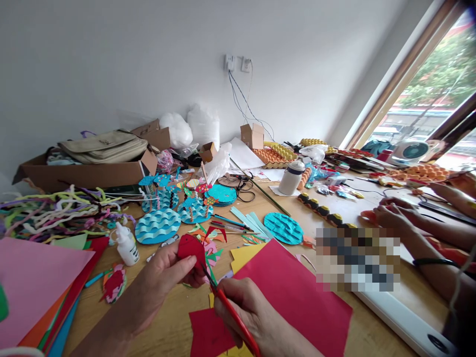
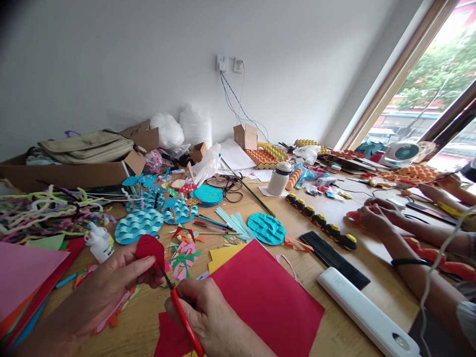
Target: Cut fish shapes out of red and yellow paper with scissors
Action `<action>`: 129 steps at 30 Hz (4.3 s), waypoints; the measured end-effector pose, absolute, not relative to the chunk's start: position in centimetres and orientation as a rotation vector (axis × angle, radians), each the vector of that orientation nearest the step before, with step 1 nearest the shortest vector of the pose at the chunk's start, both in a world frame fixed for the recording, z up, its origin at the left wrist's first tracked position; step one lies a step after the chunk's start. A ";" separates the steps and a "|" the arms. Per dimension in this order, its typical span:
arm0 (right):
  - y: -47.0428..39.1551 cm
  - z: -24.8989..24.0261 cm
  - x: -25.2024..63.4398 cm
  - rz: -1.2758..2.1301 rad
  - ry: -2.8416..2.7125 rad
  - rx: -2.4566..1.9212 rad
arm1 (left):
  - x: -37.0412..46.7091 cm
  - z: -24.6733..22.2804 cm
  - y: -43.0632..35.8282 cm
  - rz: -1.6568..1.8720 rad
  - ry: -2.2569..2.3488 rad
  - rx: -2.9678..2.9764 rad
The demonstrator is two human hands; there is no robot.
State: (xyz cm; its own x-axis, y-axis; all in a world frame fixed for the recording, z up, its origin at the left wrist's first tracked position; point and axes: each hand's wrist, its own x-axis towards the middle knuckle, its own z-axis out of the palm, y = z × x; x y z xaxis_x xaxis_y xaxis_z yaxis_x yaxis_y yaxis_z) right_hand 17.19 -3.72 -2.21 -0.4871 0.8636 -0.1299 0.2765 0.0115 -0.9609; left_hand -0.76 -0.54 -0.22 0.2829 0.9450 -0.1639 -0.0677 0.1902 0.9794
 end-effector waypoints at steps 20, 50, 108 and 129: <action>-3.5 -2.6 17.4 1.409 -1.880 -1.195 | -1.1 0.0 0.0 0.888 0.957 1.189; -3.3 -3.6 17.1 1.469 -1.781 -1.148 | -0.8 -0.9 0.1 0.999 1.007 1.089; -4.2 -5.6 16.0 1.488 -1.553 -1.092 | 1.1 -1.0 -0.9 0.990 1.071 1.020; -4.3 -5.7 16.0 1.486 -1.579 -1.058 | 1.4 -1.3 -1.2 0.998 1.077 1.023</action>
State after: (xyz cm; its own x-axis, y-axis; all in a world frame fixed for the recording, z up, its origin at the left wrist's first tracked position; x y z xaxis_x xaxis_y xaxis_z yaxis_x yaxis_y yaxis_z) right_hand 16.01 -4.30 -5.72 -0.4103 0.9112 -0.0359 0.0911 0.0018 -0.9958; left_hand 1.42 -1.18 -1.34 0.1809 0.9631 -0.1994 -0.1257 0.2238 0.9665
